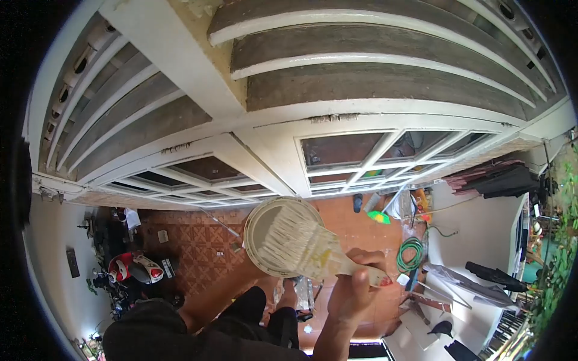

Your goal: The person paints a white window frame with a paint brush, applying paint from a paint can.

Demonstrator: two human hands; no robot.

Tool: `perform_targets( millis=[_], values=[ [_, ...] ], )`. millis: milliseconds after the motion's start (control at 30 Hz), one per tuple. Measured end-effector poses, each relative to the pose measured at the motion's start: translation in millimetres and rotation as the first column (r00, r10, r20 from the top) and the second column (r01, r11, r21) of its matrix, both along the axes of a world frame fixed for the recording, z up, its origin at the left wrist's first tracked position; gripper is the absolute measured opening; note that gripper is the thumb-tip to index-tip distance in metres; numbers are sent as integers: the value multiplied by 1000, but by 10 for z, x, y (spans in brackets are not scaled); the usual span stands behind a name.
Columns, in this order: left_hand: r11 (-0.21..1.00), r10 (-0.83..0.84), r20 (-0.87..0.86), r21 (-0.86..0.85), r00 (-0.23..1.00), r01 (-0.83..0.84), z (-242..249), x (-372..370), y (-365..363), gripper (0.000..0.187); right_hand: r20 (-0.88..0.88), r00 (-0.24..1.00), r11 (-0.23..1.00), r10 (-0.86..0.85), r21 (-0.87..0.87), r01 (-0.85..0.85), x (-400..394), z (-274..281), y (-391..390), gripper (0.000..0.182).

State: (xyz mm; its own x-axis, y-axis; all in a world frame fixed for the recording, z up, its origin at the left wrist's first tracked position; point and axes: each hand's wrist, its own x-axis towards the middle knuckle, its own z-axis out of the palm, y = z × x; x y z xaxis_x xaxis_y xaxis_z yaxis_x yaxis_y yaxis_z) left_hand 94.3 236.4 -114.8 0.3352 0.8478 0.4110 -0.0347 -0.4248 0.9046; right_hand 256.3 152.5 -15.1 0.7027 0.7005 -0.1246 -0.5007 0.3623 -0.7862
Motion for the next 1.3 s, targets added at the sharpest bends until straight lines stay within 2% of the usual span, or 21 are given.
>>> perform_targets(
  millis=[100,200,300,433,600,667,733,867,1000,1100,1300],
  values=[
    [1000,-12,12,26,1000,12,137,-21,-81,117,-22,999,1000,29,-9,-29,-94,108,-61,38],
    [998,-21,28,52,999,19,251,-53,-148,116,46,992,992,121,-50,-119,-86,111,-221,37],
    [996,-22,49,87,999,18,374,-73,-172,116,69,995,993,67,-97,-60,-147,190,-245,37],
    [991,-16,80,137,997,5,514,-99,-167,115,-20,997,994,79,-81,-80,-141,173,-333,36],
    [998,2,-22,58,1000,-1,710,-177,-221,115,22,995,993,100,-71,-98,-222,283,-357,36],
    [999,-6,-6,46,1000,6,713,-180,-231,115,71,992,991,106,-88,-99,-235,309,-356,36],
    [996,-29,126,90,992,18,643,-154,-221,116,90,990,989,108,-112,-98,-251,324,-348,36],
    [1000,-28,-7,0,1000,28,811,-207,-221,116,53,989,981,138,-141,-130,-260,371,-391,37],
    [999,-7,-55,41,998,9,831,-200,-206,116,41,987,980,154,-132,-147,-258,402,-388,37],
    [999,-15,-76,48,997,19,845,-195,-216,116,118,979,978,165,-148,-146,-238,426,-374,39],
    [1000,-2,-34,19,999,3,736,-139,-218,113,195,953,965,231,-169,-200,-167,406,-337,60]
  ],
)
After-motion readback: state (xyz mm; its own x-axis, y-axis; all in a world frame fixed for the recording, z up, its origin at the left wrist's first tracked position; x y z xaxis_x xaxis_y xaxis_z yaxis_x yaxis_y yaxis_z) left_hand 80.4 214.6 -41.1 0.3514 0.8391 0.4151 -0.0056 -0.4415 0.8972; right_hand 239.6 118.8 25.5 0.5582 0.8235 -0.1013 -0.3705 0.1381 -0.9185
